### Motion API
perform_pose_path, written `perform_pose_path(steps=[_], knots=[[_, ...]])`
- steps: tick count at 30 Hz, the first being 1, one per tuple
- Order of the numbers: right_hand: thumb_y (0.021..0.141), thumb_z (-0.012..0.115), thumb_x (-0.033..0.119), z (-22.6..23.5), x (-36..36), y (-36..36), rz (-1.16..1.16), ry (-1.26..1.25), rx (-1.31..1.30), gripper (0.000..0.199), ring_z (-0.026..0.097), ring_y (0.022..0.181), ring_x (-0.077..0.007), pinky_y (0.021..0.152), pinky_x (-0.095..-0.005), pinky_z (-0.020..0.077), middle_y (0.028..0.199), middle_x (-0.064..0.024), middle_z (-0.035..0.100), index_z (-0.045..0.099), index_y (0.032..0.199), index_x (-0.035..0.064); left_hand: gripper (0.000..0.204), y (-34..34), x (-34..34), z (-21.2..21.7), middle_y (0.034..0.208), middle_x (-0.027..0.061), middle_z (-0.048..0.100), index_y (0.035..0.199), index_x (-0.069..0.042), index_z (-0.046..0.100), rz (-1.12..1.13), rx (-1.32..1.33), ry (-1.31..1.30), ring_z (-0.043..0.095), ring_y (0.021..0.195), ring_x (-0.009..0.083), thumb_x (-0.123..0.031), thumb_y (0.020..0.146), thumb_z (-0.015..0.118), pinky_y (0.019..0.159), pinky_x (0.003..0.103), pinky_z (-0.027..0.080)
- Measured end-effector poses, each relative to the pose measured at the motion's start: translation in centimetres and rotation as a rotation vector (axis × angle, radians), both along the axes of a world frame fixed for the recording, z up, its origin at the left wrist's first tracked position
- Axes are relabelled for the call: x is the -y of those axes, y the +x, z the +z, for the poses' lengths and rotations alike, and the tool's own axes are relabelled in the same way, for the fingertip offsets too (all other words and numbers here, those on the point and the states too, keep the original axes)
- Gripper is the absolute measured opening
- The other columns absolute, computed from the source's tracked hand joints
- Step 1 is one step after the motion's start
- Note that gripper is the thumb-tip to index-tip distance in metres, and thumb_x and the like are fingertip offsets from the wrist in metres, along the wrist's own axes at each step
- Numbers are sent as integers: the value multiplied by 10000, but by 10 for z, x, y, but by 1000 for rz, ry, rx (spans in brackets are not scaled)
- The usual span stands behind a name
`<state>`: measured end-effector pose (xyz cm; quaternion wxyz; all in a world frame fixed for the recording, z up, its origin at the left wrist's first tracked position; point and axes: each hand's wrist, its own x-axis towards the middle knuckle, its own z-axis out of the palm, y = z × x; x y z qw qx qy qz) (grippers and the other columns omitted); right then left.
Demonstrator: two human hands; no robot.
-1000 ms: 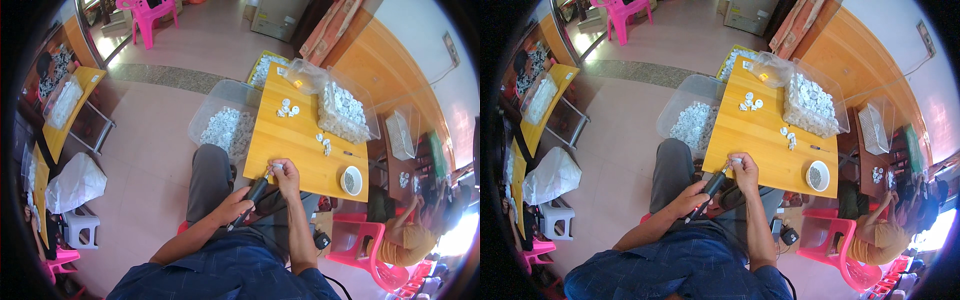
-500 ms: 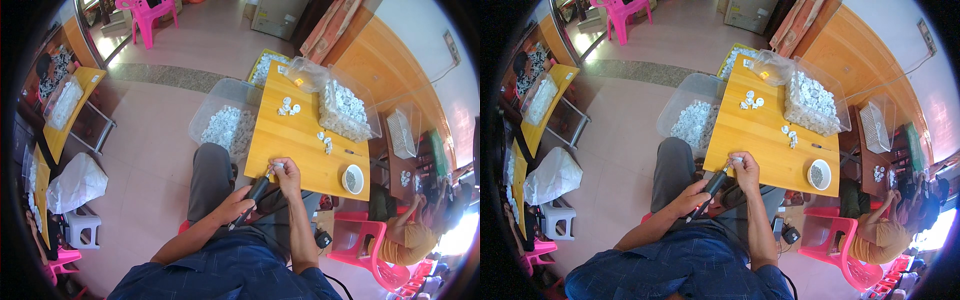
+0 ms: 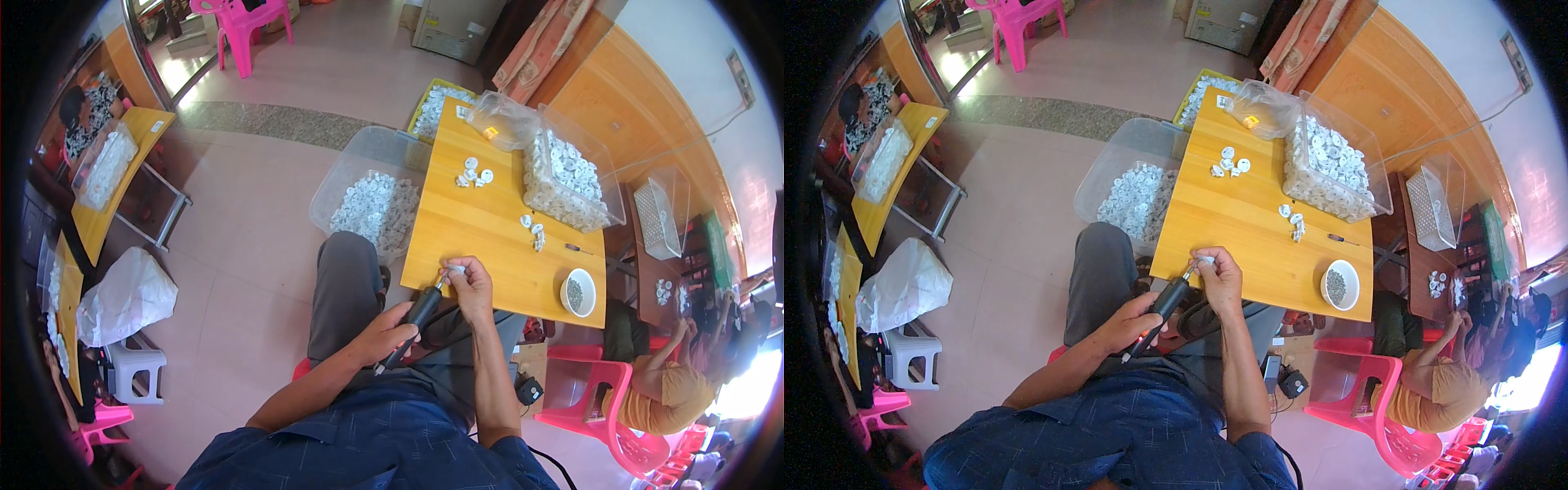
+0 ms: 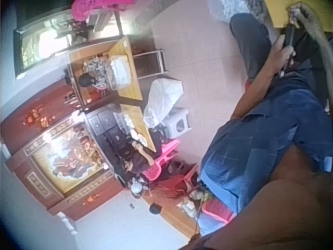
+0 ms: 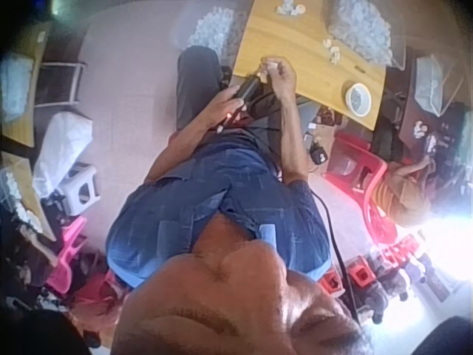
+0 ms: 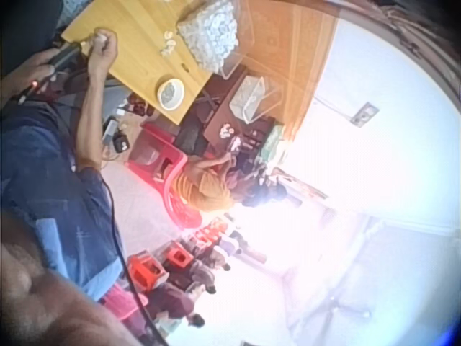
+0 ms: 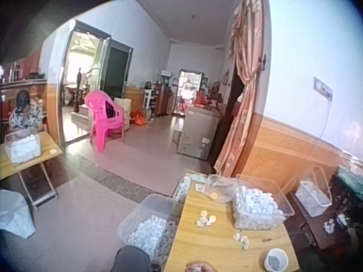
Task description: Assembling small plastic components by driving screws with an electric screwdriver.
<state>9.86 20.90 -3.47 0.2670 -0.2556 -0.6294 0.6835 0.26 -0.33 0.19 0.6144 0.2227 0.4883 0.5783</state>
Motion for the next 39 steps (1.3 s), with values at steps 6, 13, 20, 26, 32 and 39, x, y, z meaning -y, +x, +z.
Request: perform_pose_path(steps=[6,13,20,26,32,39], knots=[[951,570,-64,-1,0,0,-1,-10,-23,152,668,914,-122,771,-236,530,1021,-53,688,626,1057,30,395,0,0,0,891,66,616,1284,-19,483,3,-21,7,602,663,117,-166,921,535,599,263,502],[949,582,-55,6,0,0,7,-38,2,147,674,926,-128,789,-243,540,1051,-63,695,630,1060,29,365,-2,0,-5,890,85,623,1273,-30,494,15,41,21,622,649,138,-133,923,521,563,260,513],[949,583,-44,16,-4,1,-26,-265,-96,174,694,939,-177,814,-270,564,1104,-96,695,628,1101,30,346,-10,-2,1,944,121,650,1261,-19,487,-22,451,106,638,666,178,-168,949,506,561,313,547],[955,547,-53,11,-32,-7,-167,-248,-137,364,642,1049,-184,865,-277,535,1259,-118,613,544,1307,40,351,-12,-2,-1,943,128,649,1266,-10,485,-19,405,72,640,645,186,-164,951,499,554,306,553],[927,551,-13,27,-56,-34,-228,24,-14,656,544,1183,-201,953,-277,461,1369,-123,501,336,1540,83,344,-11,-2,-5,924,124,650,1252,-6,500,-9,346,60,641,628,189,-150,940,485,546,310,553],[927,547,1,42,-78,-23,-264,38,76,649,500,1253,-219,1064,-319,406,1489,-145,418,336,1536,68,373,-14,2,-4,944,123,648,1292,-6,481,47,343,60,639,671,182,-160,953,502,605,313,558]])
